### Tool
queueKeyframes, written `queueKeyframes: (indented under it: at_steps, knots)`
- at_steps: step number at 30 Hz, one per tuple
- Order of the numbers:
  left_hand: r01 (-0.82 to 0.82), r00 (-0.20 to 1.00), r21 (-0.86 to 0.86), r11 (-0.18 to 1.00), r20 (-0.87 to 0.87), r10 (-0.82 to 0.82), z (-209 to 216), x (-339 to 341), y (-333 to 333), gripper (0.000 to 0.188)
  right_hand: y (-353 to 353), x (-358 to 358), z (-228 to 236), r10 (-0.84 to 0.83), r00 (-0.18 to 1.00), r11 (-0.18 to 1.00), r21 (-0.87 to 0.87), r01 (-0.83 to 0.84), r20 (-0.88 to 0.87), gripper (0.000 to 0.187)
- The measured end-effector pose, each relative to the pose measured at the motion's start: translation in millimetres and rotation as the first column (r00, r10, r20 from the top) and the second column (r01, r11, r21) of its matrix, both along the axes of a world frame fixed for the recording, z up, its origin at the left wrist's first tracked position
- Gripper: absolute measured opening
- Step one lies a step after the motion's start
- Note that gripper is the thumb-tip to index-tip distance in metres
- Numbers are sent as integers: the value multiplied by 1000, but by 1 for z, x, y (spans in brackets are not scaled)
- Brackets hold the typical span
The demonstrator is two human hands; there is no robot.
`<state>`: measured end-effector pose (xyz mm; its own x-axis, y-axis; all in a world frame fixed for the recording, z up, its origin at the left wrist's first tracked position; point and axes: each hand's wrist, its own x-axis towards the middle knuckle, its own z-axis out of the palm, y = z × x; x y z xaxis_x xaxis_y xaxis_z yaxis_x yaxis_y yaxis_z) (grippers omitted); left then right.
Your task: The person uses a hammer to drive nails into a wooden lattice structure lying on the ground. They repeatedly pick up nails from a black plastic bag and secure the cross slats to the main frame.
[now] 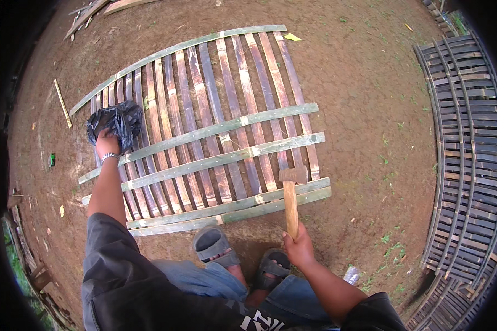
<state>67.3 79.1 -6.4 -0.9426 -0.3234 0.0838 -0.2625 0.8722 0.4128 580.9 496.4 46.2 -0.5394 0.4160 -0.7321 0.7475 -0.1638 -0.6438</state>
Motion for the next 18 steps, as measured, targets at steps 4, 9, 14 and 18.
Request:
queueKeyframes:
  at_steps: [4, 9, 14, 18]
  knots:
    - [-24, 1000, -85, 996, -3, 24, 7, -2, -12, 29, -1, 0, -3, 20, 1000, 1000, 3, -20, 14, 50]
    - [-2, 999, 4, 1000, -47, 3, 1, -1, -2, 25, 3, 8, -17, 62, 998, 996, 69, -64, 19, 50]
    - [53, 910, 282, 958, -408, 70, 27, -4, 16, 21, 0, -3, -12, 54, 998, 996, 70, -56, 32, 51]
    - [468, 757, 485, 739, -652, -52, 73, 9, 102, 21, 4, -4, -18, 46, 999, 990, 133, -46, 2, 53]
